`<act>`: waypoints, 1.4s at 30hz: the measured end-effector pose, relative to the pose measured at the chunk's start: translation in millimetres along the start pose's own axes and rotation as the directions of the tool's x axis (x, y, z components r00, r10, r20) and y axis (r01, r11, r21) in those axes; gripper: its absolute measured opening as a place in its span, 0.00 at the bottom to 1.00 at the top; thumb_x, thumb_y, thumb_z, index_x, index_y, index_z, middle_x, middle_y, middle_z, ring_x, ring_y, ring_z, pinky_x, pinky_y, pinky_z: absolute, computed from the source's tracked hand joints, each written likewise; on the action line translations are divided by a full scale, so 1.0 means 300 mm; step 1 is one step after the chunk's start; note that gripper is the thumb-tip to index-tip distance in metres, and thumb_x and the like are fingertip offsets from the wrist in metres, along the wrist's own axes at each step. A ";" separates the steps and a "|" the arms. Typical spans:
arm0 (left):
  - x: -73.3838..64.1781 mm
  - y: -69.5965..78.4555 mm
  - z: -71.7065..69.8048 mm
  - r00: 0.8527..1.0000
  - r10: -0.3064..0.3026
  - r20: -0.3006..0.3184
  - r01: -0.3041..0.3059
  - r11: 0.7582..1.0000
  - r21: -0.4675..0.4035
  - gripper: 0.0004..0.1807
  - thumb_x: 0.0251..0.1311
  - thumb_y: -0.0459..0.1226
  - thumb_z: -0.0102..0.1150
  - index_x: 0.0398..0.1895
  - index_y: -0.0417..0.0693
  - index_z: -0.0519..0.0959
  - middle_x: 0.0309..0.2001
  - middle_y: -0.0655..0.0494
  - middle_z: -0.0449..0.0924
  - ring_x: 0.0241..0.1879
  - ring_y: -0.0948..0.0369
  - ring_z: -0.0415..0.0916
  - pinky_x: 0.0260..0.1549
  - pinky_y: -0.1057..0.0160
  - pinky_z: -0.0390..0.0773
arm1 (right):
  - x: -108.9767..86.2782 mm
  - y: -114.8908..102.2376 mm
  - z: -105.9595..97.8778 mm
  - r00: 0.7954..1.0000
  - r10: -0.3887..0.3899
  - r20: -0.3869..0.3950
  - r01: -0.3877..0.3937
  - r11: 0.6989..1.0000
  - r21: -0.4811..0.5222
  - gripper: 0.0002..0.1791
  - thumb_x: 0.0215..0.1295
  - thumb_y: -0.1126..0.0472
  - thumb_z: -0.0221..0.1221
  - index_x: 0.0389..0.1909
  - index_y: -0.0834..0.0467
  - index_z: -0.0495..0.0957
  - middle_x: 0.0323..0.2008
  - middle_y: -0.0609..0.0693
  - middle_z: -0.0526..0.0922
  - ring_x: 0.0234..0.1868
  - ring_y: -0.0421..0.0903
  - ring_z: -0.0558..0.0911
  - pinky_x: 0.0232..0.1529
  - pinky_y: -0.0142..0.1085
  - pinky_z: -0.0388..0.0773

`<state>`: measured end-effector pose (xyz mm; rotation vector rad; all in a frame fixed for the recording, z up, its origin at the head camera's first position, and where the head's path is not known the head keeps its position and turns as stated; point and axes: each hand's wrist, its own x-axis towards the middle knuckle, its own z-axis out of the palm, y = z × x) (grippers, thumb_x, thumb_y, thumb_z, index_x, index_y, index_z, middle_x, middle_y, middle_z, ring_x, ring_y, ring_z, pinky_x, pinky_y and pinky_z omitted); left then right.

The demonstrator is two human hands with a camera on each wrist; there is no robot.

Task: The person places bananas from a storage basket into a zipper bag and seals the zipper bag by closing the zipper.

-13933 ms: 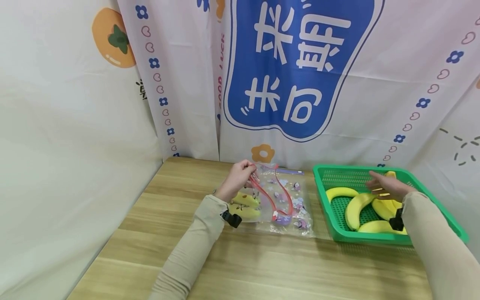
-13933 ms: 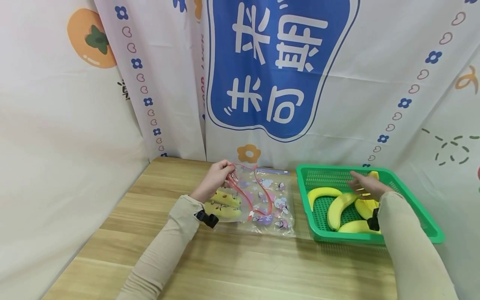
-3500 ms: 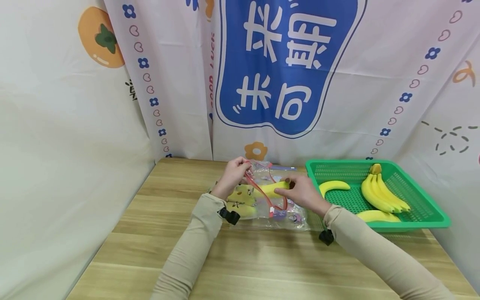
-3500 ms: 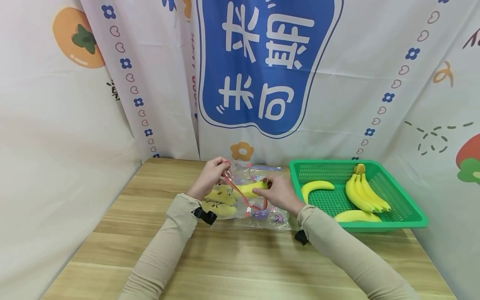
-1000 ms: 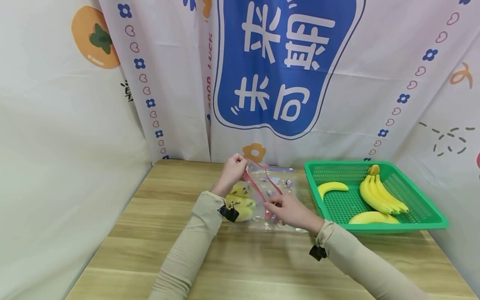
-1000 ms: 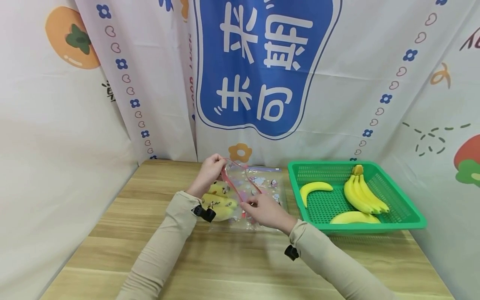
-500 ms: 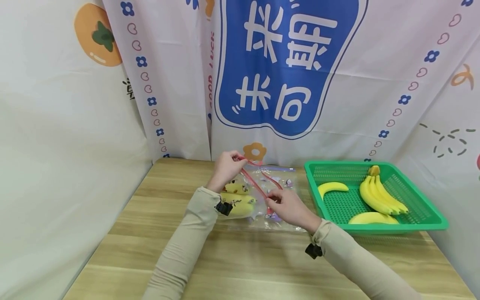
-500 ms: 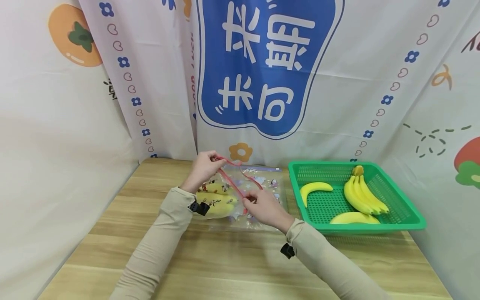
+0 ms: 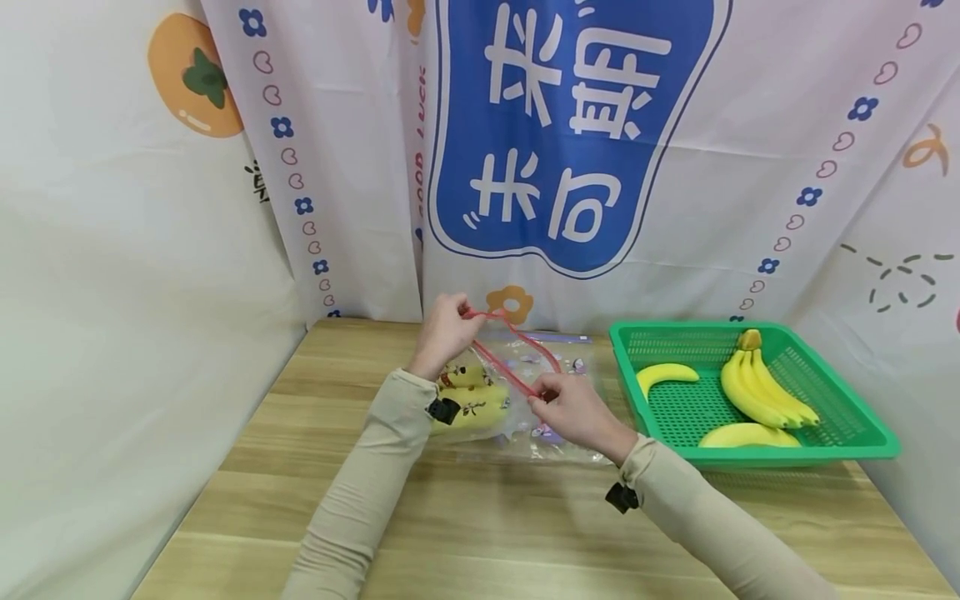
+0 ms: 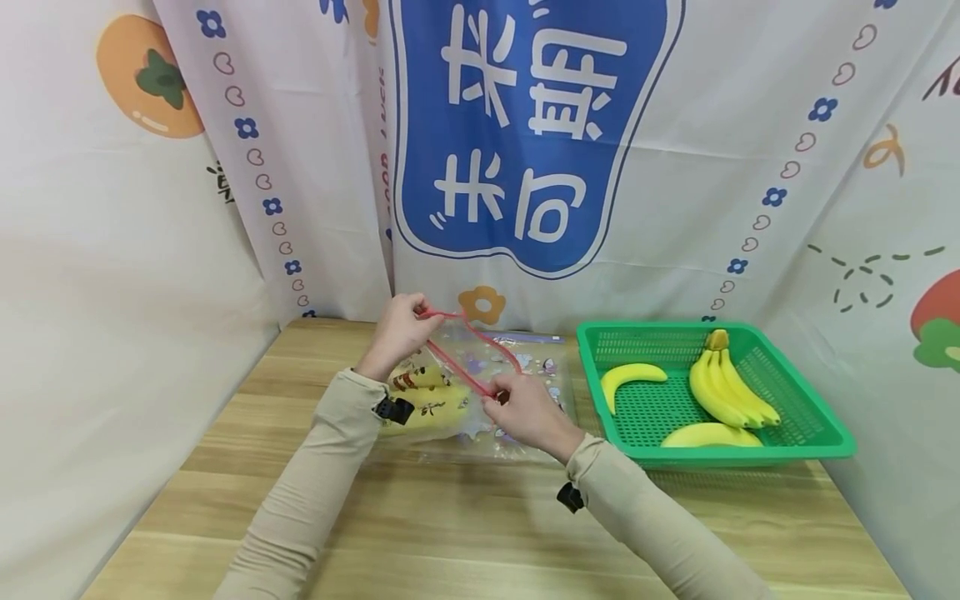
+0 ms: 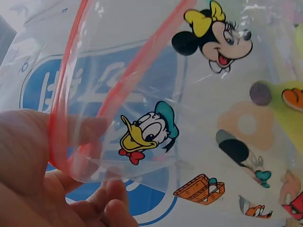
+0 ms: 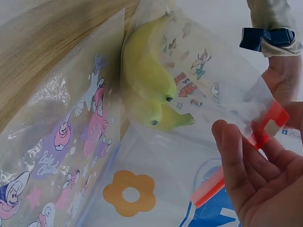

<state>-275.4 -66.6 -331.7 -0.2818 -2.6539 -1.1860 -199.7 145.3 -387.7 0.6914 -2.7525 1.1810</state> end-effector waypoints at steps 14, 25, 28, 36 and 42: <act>0.018 -0.011 -0.090 0.992 -0.125 0.025 0.127 0.982 -0.138 0.13 0.61 0.32 0.44 0.44 0.41 0.77 0.39 0.48 0.77 0.29 0.56 0.69 0.24 0.64 0.69 | 0.002 -0.025 -0.012 0.984 -0.112 -0.136 0.116 0.993 0.023 0.06 0.62 0.63 0.62 0.26 0.52 0.77 0.19 0.43 0.75 0.16 0.38 0.70 0.11 0.28 0.66; 0.030 -0.043 -0.154 0.987 -0.134 0.088 0.155 0.937 -0.314 0.07 0.65 0.36 0.50 0.32 0.41 0.71 0.35 0.50 0.70 0.28 0.57 0.61 0.25 0.65 0.64 | 0.018 -0.032 -0.042 0.988 -0.043 -0.148 0.073 0.976 0.204 0.05 0.66 0.63 0.58 0.31 0.59 0.77 0.24 0.49 0.82 0.20 0.43 0.78 0.18 0.33 0.76; 0.037 -0.056 -0.159 0.985 -0.109 0.132 0.153 0.905 -0.397 0.08 0.66 0.35 0.43 0.34 0.36 0.65 0.38 0.49 0.69 0.33 0.53 0.62 0.31 0.63 0.63 | 0.024 -0.034 -0.054 0.990 -0.028 -0.139 0.067 0.956 0.287 0.06 0.66 0.65 0.57 0.32 0.64 0.77 0.24 0.53 0.79 0.21 0.43 0.75 0.19 0.30 0.73; 0.033 -0.066 -0.172 0.988 -0.073 0.134 0.132 0.849 -0.511 0.08 0.64 0.33 0.36 0.32 0.40 0.67 0.37 0.48 0.64 0.42 0.53 0.62 0.47 0.56 0.64 | 0.029 -0.043 -0.101 0.995 0.040 -0.095 0.007 0.894 0.449 0.09 0.68 0.65 0.55 0.34 0.69 0.74 0.32 0.59 0.81 0.25 0.42 0.75 0.25 0.31 0.77; 0.012 -0.061 -0.175 0.987 -0.134 0.084 0.158 0.823 -0.545 0.10 0.68 0.35 0.44 0.27 0.42 0.66 0.30 0.51 0.65 0.30 0.59 0.63 0.34 0.65 0.68 | 0.030 -0.043 -0.138 0.987 0.041 -0.157 0.043 0.866 0.499 0.11 0.68 0.65 0.54 0.35 0.72 0.73 0.30 0.52 0.81 0.23 0.43 0.77 0.23 0.32 0.77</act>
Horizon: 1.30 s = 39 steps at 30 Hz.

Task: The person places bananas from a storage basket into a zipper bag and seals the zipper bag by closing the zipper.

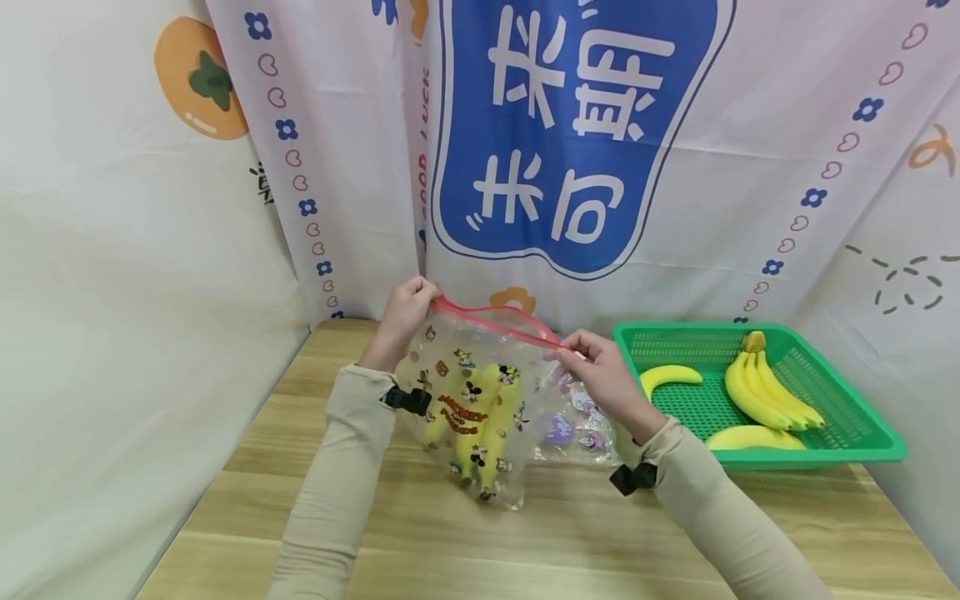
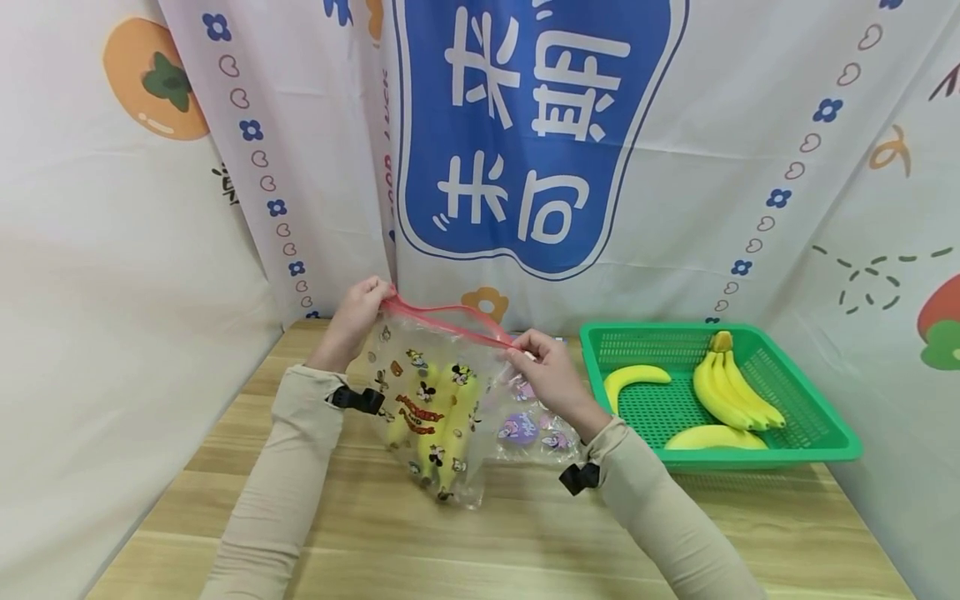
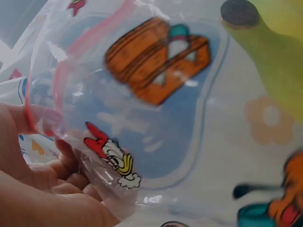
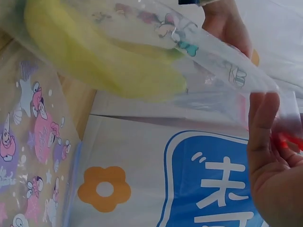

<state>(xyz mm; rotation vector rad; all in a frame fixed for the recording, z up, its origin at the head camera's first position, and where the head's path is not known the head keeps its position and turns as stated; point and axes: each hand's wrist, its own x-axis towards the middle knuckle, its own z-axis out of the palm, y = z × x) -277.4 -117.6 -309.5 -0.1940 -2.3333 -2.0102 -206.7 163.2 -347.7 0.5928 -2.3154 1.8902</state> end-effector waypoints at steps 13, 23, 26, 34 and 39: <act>-0.039 -0.003 -0.009 0.999 0.022 0.026 -0.023 1.000 0.011 0.15 0.57 0.23 0.48 0.49 0.33 0.70 0.37 0.48 0.67 0.35 0.58 0.67 0.35 0.67 0.75 | 0.049 0.000 -0.077 0.981 0.059 -0.186 -0.056 0.998 0.023 0.12 0.66 0.62 0.58 0.38 0.70 0.75 0.24 0.50 0.81 0.17 0.39 0.72 0.17 0.30 0.72; -0.055 -0.002 0.015 0.998 -0.005 0.062 0.005 1.000 -0.007 0.27 0.55 0.22 0.53 0.60 0.38 0.66 0.33 0.52 0.64 0.32 0.59 0.67 0.32 0.69 0.75 | 0.102 0.013 -0.114 0.946 0.126 -0.298 -0.135 0.991 -0.010 0.12 0.65 0.60 0.60 0.46 0.61 0.74 0.31 0.49 0.84 0.22 0.38 0.75 0.21 0.27 0.74; -0.047 -0.014 0.019 0.999 -0.011 0.038 0.010 1.000 0.023 0.17 0.55 0.23 0.52 0.50 0.35 0.71 0.32 0.52 0.63 0.31 0.59 0.66 0.29 0.69 0.73 | 0.112 0.021 -0.115 0.942 0.149 -0.300 -0.163 0.986 -0.022 0.16 0.65 0.59 0.60 0.50 0.61 0.72 0.33 0.50 0.85 0.24 0.38 0.77 0.23 0.27 0.76; -0.013 -0.059 0.039 0.999 -0.009 -0.047 0.008 0.999 -0.032 0.01 0.63 0.28 0.48 0.36 0.39 0.70 0.36 0.47 0.71 0.40 0.49 0.71 0.40 0.58 0.75 | 0.115 0.057 -0.126 0.936 0.249 -0.250 -0.238 0.968 0.073 0.14 0.64 0.54 0.60 0.37 0.61 0.72 0.29 0.45 0.82 0.27 0.39 0.75 0.28 0.26 0.75; 0.011 -0.072 0.038 0.997 -0.013 -0.074 0.011 1.000 -0.027 0.04 0.68 0.30 0.46 0.41 0.36 0.69 0.43 0.40 0.75 0.47 0.46 0.73 0.45 0.56 0.75 | 0.115 0.072 -0.127 0.937 0.238 -0.254 -0.203 0.967 0.157 0.18 0.69 0.57 0.55 0.45 0.70 0.73 0.28 0.43 0.79 0.28 0.37 0.74 0.31 0.26 0.75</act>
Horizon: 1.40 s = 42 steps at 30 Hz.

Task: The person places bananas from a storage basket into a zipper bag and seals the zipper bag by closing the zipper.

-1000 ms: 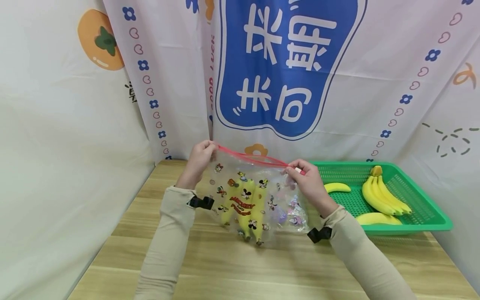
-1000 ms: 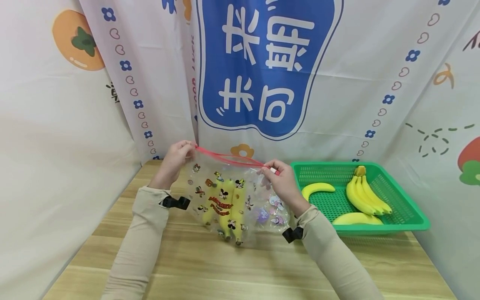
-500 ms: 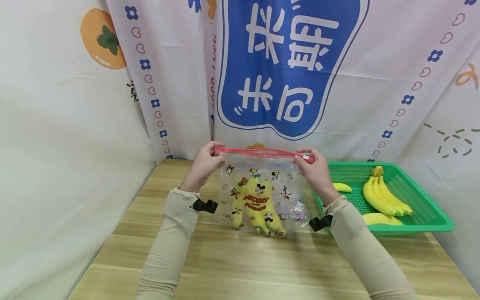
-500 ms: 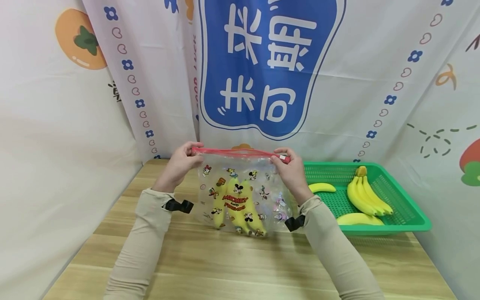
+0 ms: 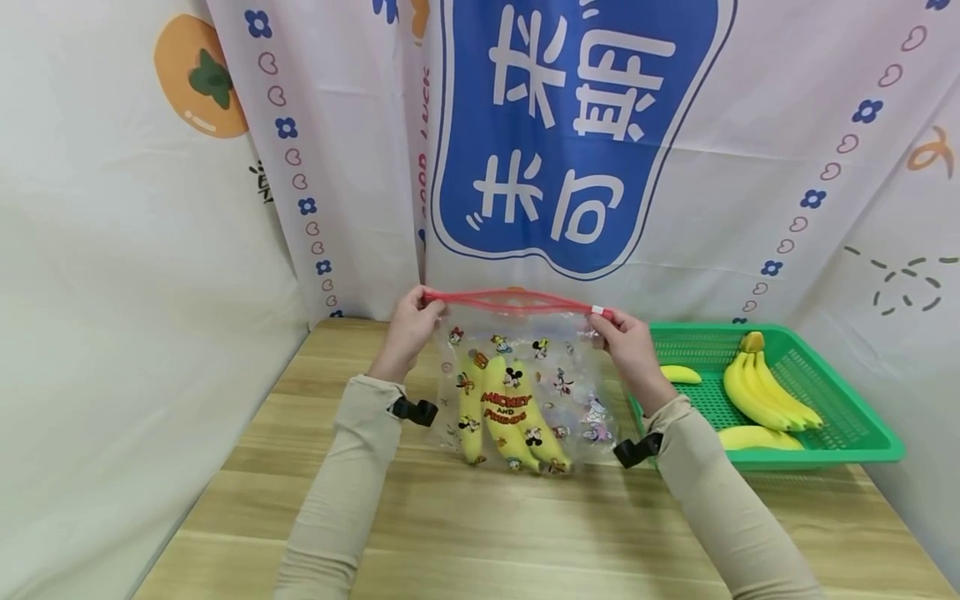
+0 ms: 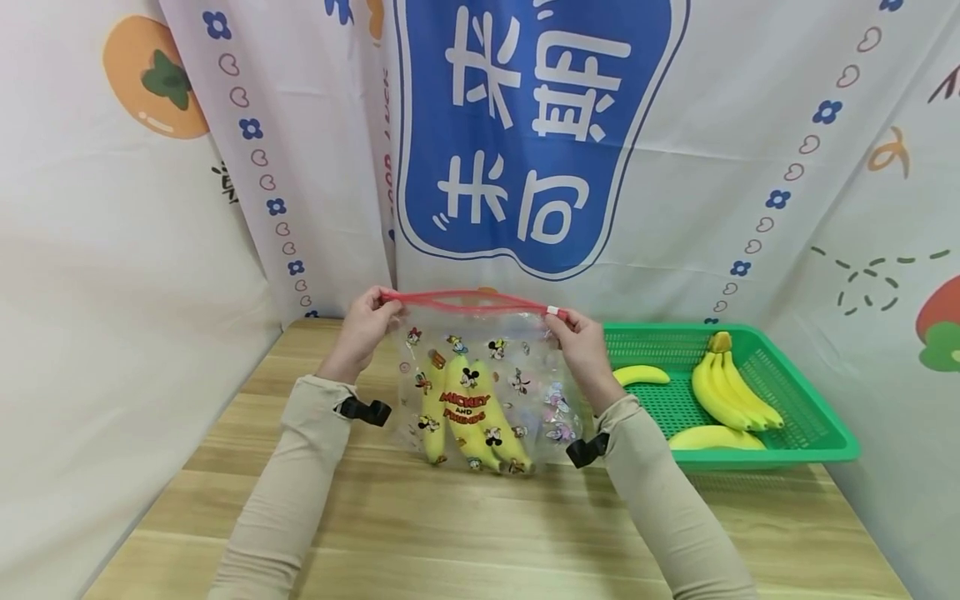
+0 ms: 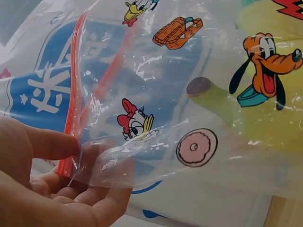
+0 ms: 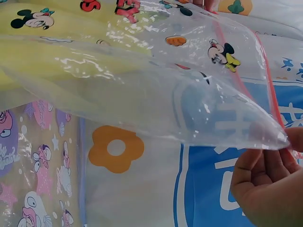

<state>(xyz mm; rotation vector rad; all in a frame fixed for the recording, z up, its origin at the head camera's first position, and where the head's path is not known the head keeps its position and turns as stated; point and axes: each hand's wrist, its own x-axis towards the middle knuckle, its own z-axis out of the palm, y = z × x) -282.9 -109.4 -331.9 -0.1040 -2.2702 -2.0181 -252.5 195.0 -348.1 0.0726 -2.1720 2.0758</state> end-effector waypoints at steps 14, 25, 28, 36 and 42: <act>0.024 -0.005 -0.007 0.996 0.086 -0.035 -0.081 0.989 0.123 0.09 0.63 0.29 0.52 0.45 0.39 0.72 0.40 0.45 0.75 0.39 0.52 0.73 0.36 0.61 0.76 | 0.007 0.013 0.013 0.989 -0.092 -0.117 0.099 0.994 0.056 0.07 0.65 0.65 0.58 0.36 0.66 0.73 0.25 0.41 0.82 0.26 0.36 0.81 0.32 0.31 0.81; 0.010 -0.008 -0.005 0.958 0.279 0.066 -0.268 0.788 0.555 0.06 0.59 0.37 0.59 0.35 0.43 0.79 0.44 0.46 0.71 0.42 0.50 0.70 0.41 0.54 0.74 | -0.005 0.007 0.017 0.992 -0.101 -0.078 0.108 0.990 0.088 0.05 0.68 0.66 0.55 0.35 0.65 0.72 0.25 0.42 0.82 0.26 0.36 0.79 0.31 0.27 0.80; 0.000 0.004 0.004 0.940 0.330 0.088 -0.300 0.675 0.674 0.04 0.57 0.35 0.56 0.32 0.44 0.77 0.42 0.49 0.75 0.41 0.51 0.72 0.47 0.51 0.73 | -0.005 0.006 0.016 0.993 -0.098 -0.064 0.102 0.992 0.068 0.06 0.69 0.65 0.54 0.36 0.65 0.72 0.25 0.42 0.82 0.26 0.36 0.79 0.31 0.28 0.80; -0.011 0.014 0.022 0.909 0.377 0.178 -0.343 0.432 0.834 0.05 0.55 0.33 0.54 0.34 0.49 0.77 0.31 0.57 0.79 0.38 0.53 0.75 0.66 0.38 0.35 | -0.012 0.004 0.017 0.993 -0.119 -0.015 0.120 0.991 0.052 0.07 0.69 0.65 0.53 0.39 0.66 0.73 0.26 0.43 0.83 0.27 0.37 0.81 0.32 0.28 0.80; -0.011 0.030 0.035 0.908 0.332 0.255 -0.378 0.386 0.842 0.18 0.51 0.31 0.55 0.47 0.49 0.78 0.45 0.53 0.79 0.51 0.51 0.73 0.65 0.36 0.35 | -0.012 0.005 0.019 0.986 -0.162 0.027 0.161 0.985 0.055 0.05 0.69 0.65 0.54 0.38 0.65 0.73 0.27 0.43 0.83 0.28 0.40 0.81 0.31 0.29 0.80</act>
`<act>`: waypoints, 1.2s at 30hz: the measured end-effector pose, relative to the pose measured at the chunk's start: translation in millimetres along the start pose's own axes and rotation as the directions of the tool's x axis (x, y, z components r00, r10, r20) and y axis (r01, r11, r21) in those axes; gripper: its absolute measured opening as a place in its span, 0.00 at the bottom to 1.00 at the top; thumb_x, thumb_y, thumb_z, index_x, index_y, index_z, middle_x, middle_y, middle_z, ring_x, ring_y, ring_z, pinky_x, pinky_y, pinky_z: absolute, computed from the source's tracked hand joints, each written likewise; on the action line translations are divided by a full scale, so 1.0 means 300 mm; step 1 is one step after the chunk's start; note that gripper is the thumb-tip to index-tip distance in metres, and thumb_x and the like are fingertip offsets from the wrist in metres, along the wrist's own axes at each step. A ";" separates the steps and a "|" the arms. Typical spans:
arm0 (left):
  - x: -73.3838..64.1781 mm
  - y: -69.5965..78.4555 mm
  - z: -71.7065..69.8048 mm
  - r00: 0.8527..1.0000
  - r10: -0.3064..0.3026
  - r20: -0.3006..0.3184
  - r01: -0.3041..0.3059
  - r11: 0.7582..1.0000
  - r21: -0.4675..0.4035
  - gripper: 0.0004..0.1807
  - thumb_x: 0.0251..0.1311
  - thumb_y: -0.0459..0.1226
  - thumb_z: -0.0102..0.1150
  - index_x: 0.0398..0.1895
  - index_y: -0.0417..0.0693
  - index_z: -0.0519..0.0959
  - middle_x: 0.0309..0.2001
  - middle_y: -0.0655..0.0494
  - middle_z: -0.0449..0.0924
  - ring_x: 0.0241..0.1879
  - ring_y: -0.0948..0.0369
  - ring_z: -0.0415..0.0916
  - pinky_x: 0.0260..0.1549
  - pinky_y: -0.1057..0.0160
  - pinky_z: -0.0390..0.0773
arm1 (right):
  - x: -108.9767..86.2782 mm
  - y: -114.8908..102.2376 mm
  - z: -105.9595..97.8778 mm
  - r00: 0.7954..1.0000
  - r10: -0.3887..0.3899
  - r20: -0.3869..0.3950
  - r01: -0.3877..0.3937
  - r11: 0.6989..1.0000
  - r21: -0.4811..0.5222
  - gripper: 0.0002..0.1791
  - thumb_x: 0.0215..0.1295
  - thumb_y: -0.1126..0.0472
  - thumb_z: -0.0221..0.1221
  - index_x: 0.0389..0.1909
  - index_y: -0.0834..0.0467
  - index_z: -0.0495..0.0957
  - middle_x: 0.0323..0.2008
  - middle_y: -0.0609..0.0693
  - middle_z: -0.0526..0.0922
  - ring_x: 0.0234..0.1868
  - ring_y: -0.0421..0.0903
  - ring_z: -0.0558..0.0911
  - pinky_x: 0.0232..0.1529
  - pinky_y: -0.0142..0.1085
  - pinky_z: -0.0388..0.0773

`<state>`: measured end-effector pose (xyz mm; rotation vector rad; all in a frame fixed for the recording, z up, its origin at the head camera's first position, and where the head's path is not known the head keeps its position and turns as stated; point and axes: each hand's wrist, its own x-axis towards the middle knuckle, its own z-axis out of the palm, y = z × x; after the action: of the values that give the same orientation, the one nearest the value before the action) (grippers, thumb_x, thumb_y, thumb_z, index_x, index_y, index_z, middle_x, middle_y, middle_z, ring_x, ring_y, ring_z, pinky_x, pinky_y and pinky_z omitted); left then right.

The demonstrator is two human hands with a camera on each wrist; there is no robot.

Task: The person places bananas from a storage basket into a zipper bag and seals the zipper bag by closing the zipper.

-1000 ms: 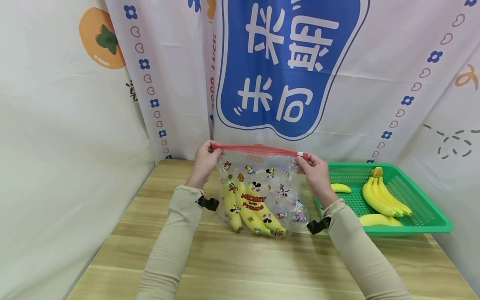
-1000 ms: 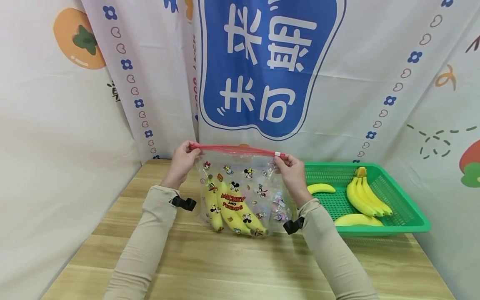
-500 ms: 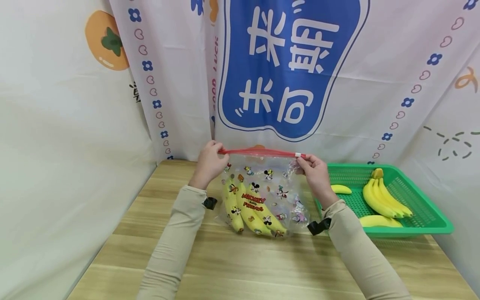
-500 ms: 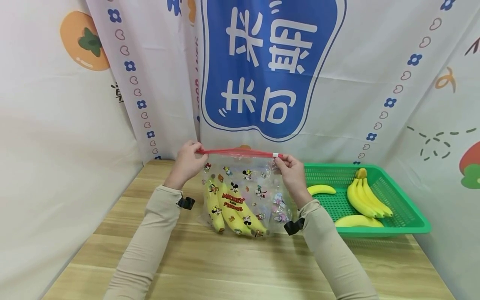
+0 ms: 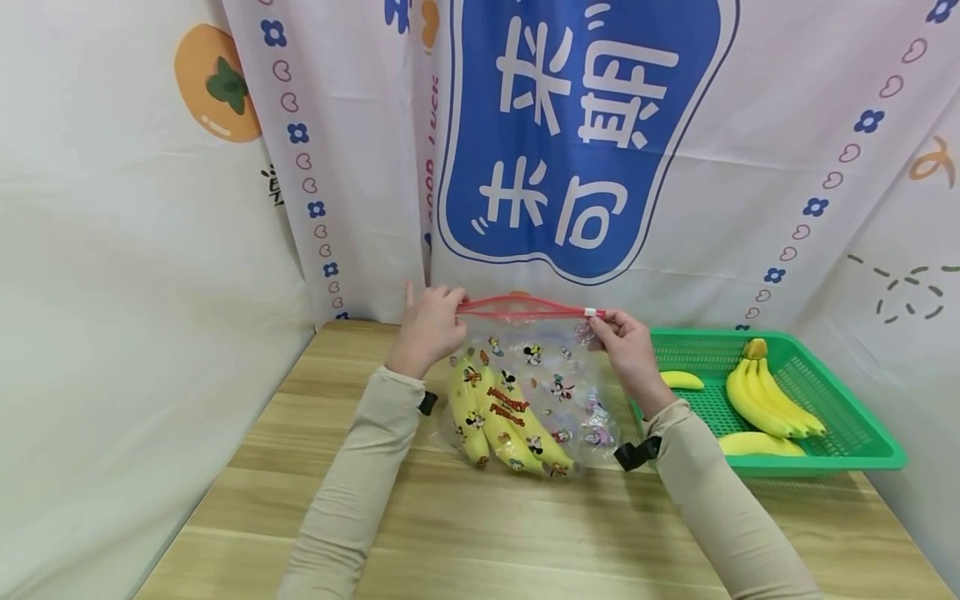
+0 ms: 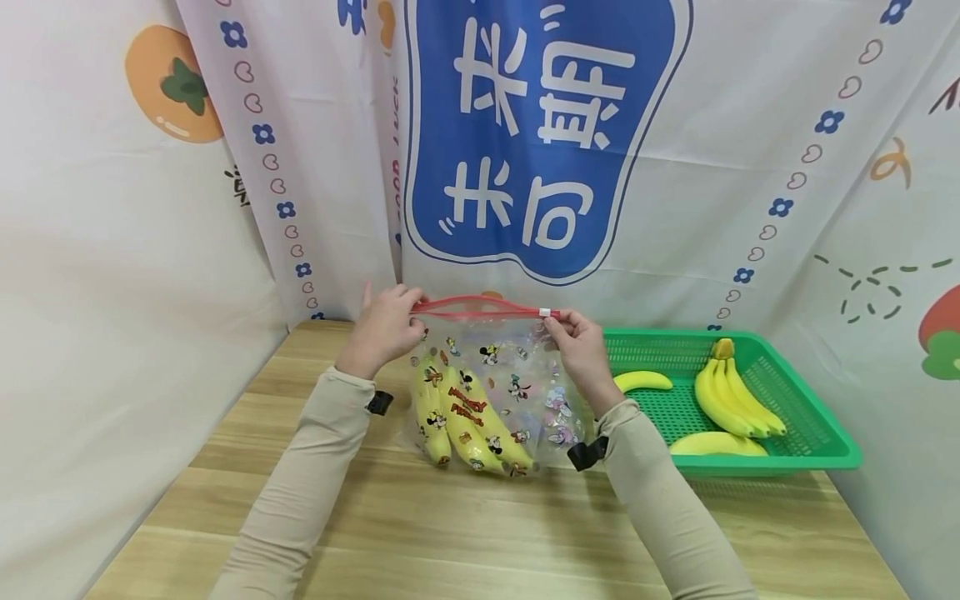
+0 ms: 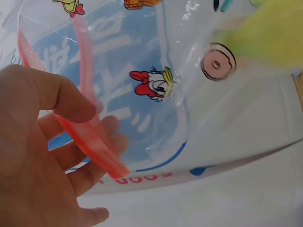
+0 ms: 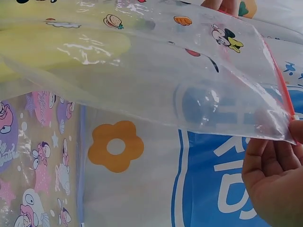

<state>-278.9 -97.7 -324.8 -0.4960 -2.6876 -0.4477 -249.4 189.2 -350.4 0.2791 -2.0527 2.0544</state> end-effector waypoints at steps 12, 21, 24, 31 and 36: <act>0.043 0.118 0.035 0.984 0.131 0.119 -0.125 0.991 -0.058 0.32 0.51 0.35 0.52 0.64 0.46 0.68 0.60 0.51 0.71 0.63 0.53 0.64 0.67 0.41 0.33 | -0.002 0.007 -0.002 0.999 -0.021 0.047 0.022 0.999 -0.028 0.08 0.71 0.64 0.52 0.40 0.67 0.74 0.29 0.41 0.83 0.28 0.37 0.78 0.30 0.28 0.79; 0.057 0.195 0.032 0.946 0.240 0.220 -0.216 0.968 -0.126 0.40 0.45 0.32 0.52 0.69 0.50 0.62 0.67 0.53 0.62 0.68 0.55 0.55 0.67 0.45 0.29 | 0.002 0.019 -0.015 0.998 0.015 0.057 -0.012 0.998 -0.060 0.13 0.72 0.59 0.50 0.39 0.68 0.73 0.30 0.44 0.78 0.29 0.38 0.75 0.32 0.29 0.77; 0.062 0.228 0.029 0.937 0.276 0.214 -0.247 0.957 -0.152 0.35 0.52 0.36 0.51 0.68 0.49 0.63 0.67 0.53 0.62 0.68 0.56 0.55 0.68 0.47 0.29 | 0.004 0.019 -0.016 0.998 0.031 0.056 -0.027 0.998 -0.065 0.12 0.72 0.59 0.50 0.38 0.66 0.73 0.30 0.44 0.79 0.29 0.38 0.75 0.33 0.29 0.78; 0.086 0.299 0.048 0.943 0.277 0.184 -0.263 0.960 -0.095 0.25 0.67 0.45 0.47 0.66 0.49 0.66 0.65 0.55 0.67 0.66 0.59 0.60 0.69 0.49 0.38 | 0.006 0.020 -0.018 0.998 0.045 0.035 -0.044 0.999 -0.021 0.09 0.71 0.62 0.51 0.38 0.66 0.72 0.25 0.42 0.79 0.26 0.36 0.74 0.31 0.27 0.76; 0.104 0.334 0.059 0.930 0.313 0.191 -0.313 0.949 -0.027 0.24 0.65 0.40 0.48 0.65 0.48 0.67 0.62 0.55 0.71 0.63 0.58 0.64 0.69 0.47 0.44 | 0.009 0.030 -0.023 0.998 0.052 0.048 -0.054 0.997 0.048 0.04 0.71 0.64 0.50 0.40 0.63 0.68 0.23 0.42 0.80 0.25 0.36 0.74 0.30 0.25 0.75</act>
<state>-271.6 6.4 -303.7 -0.9965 -2.7172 -0.3161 -254.6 196.1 -358.1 0.2867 -2.0600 2.1513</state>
